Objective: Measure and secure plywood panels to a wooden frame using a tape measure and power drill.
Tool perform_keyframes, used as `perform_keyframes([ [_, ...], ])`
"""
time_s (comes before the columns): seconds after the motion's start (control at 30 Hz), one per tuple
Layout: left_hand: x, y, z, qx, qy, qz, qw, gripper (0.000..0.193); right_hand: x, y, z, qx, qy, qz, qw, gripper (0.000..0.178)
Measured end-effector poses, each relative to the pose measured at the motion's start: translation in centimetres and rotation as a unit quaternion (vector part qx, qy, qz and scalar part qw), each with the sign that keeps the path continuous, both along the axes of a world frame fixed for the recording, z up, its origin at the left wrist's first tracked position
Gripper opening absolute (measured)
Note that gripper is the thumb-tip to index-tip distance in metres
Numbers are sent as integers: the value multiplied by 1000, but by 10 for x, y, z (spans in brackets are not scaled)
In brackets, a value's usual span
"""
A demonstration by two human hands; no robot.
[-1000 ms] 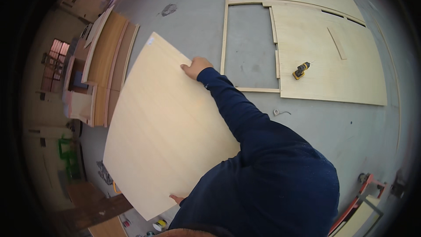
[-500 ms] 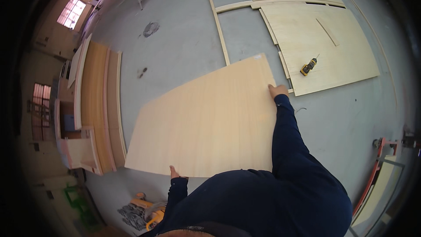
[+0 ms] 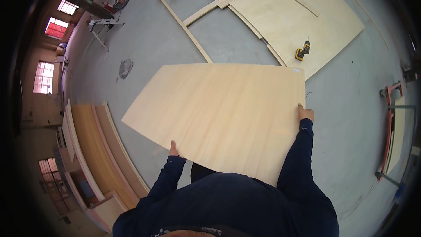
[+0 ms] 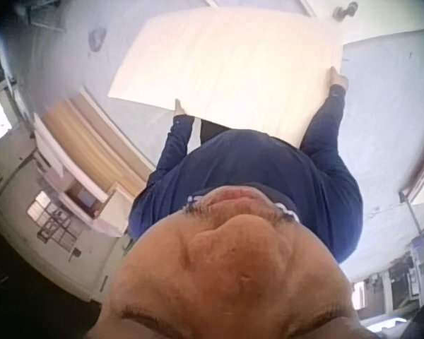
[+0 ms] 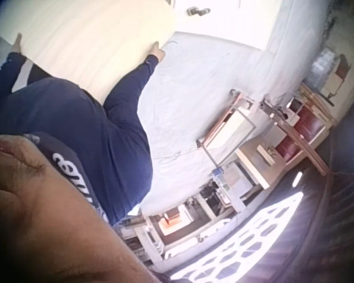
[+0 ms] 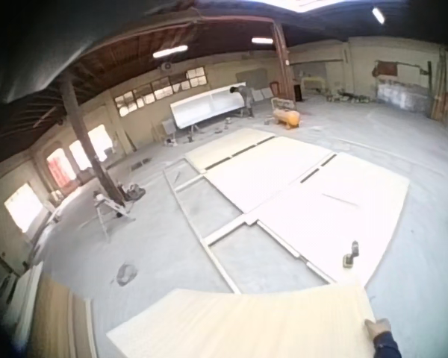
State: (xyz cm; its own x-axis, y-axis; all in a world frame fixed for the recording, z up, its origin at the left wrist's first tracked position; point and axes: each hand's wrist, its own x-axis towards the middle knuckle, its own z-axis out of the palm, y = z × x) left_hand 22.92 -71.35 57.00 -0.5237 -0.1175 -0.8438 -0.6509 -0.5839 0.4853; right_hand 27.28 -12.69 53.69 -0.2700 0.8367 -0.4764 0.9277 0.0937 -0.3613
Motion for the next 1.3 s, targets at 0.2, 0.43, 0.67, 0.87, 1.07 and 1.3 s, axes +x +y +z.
perform_keyframes([
  [0.2, -152, -30, -33, 28, 6, -128, 991, 60, 15, -62, -8, 118, 3, -111, 987, 65],
  [0.43, -291, -27, -29, 47, -70, -257, 963, 59, 43, -160, 21, 99, -22, -247, 964, 71],
  [0.67, -365, -12, -49, 40, -66, -308, 948, 58, 23, -189, 6, 59, -4, -297, 953, 71],
  [0.87, -416, 31, -74, 17, -71, -308, 949, 56, -5, -173, -48, 104, -5, -301, 948, 75],
  [1.07, -487, 44, -115, 19, -39, -328, 944, 57, -73, -172, -86, 156, 46, -335, 928, 64],
  [1.3, -546, 73, -158, 20, -29, -341, 939, 57, -121, -156, -136, 216, 11, -319, 923, 63],
])
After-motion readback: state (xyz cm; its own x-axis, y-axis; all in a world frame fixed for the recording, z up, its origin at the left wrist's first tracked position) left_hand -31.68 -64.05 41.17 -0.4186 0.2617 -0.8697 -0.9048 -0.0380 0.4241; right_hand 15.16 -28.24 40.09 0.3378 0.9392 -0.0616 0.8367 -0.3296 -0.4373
